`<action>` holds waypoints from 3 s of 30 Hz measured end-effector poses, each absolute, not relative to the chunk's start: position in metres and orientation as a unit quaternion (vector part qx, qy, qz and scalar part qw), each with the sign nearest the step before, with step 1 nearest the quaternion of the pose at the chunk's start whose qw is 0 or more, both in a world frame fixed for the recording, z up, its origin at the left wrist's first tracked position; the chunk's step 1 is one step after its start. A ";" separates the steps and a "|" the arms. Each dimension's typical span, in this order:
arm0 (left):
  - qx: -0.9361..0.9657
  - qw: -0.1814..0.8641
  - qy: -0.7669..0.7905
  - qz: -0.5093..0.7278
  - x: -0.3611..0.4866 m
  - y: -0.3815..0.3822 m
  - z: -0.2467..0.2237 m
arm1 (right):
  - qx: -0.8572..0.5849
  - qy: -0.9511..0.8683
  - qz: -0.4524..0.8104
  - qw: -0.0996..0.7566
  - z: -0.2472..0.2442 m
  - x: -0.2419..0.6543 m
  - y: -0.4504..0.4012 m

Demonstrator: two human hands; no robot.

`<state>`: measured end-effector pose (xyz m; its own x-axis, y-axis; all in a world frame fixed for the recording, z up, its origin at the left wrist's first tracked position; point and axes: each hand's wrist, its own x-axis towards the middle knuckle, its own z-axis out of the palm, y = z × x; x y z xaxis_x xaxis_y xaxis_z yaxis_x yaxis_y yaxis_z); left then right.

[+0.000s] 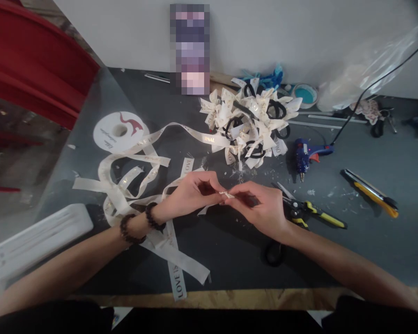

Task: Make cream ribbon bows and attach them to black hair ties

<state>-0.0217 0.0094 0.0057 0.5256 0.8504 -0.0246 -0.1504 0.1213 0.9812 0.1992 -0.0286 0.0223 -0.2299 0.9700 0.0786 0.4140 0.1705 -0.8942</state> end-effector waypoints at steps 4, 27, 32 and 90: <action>0.548 0.662 0.348 0.375 -0.022 0.006 0.005 | -0.495 -0.632 0.468 0.369 0.025 0.198 -0.029; 0.847 0.194 0.259 0.423 -0.024 -0.009 0.001 | -0.508 -0.562 0.537 0.371 0.020 0.197 -0.024; 0.891 0.077 0.181 0.408 -0.028 -0.008 0.001 | -0.497 -0.534 0.579 0.364 0.017 0.197 -0.019; 0.310 0.844 0.301 0.317 -0.015 0.010 0.007 | -0.394 -0.785 -0.025 0.477 0.008 0.203 -0.022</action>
